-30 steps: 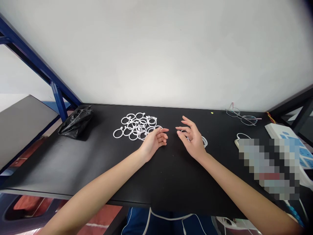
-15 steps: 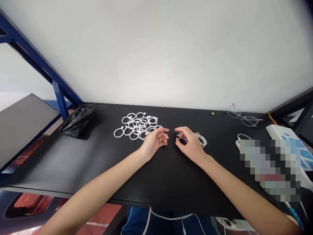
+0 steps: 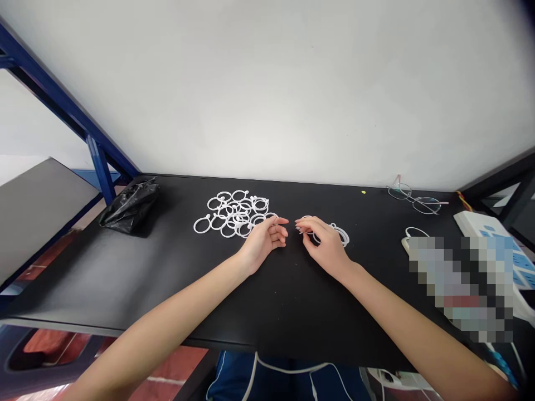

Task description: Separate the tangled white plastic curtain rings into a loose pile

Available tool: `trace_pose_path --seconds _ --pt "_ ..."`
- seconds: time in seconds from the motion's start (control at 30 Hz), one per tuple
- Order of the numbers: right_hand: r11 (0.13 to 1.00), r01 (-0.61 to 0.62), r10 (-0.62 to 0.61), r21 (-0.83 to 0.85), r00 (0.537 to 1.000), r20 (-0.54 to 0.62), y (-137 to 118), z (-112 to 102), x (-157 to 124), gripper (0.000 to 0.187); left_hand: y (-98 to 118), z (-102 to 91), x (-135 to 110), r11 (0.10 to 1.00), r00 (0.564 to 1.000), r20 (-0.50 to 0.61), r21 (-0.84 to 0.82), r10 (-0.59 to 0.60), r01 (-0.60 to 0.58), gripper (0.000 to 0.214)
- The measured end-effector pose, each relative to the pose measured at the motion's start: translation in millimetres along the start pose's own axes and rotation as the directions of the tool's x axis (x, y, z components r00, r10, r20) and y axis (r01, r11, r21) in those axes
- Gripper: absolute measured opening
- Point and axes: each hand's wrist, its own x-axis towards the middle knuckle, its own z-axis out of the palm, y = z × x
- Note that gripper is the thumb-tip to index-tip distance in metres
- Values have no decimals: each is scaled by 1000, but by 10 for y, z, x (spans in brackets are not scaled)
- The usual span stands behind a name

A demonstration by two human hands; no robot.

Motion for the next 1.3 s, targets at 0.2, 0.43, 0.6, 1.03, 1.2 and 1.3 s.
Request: trace_pose_path --seconds 0.2,0.43,0.6,1.03,1.2,1.3 --pt "988 156 -156 -17 978 -140 -102 -32 16 26 11 42 -37 995 999 -4 90 32 -32 29" --pt "977 200 -185 73 968 -171 -135 -7 4 22 -36 112 -91 938 995 46 333 87 -97 31" --pt "972 184 -155 148 970 -187 -160 -13 21 21 -62 96 -88 910 991 96 395 95 -126 53" --pt "969 62 -19 241 984 -174 -190 -10 -9 15 -118 32 -68 816 961 267 537 76 -214 47" --pt "963 83 -35 257 982 -184 -208 5 -17 14 -107 27 -55 832 963 250 510 99 -218 43" --pt "957 51 5 287 981 -192 -208 12 -26 13 -89 40 -59 844 965 244 493 102 -213 40"
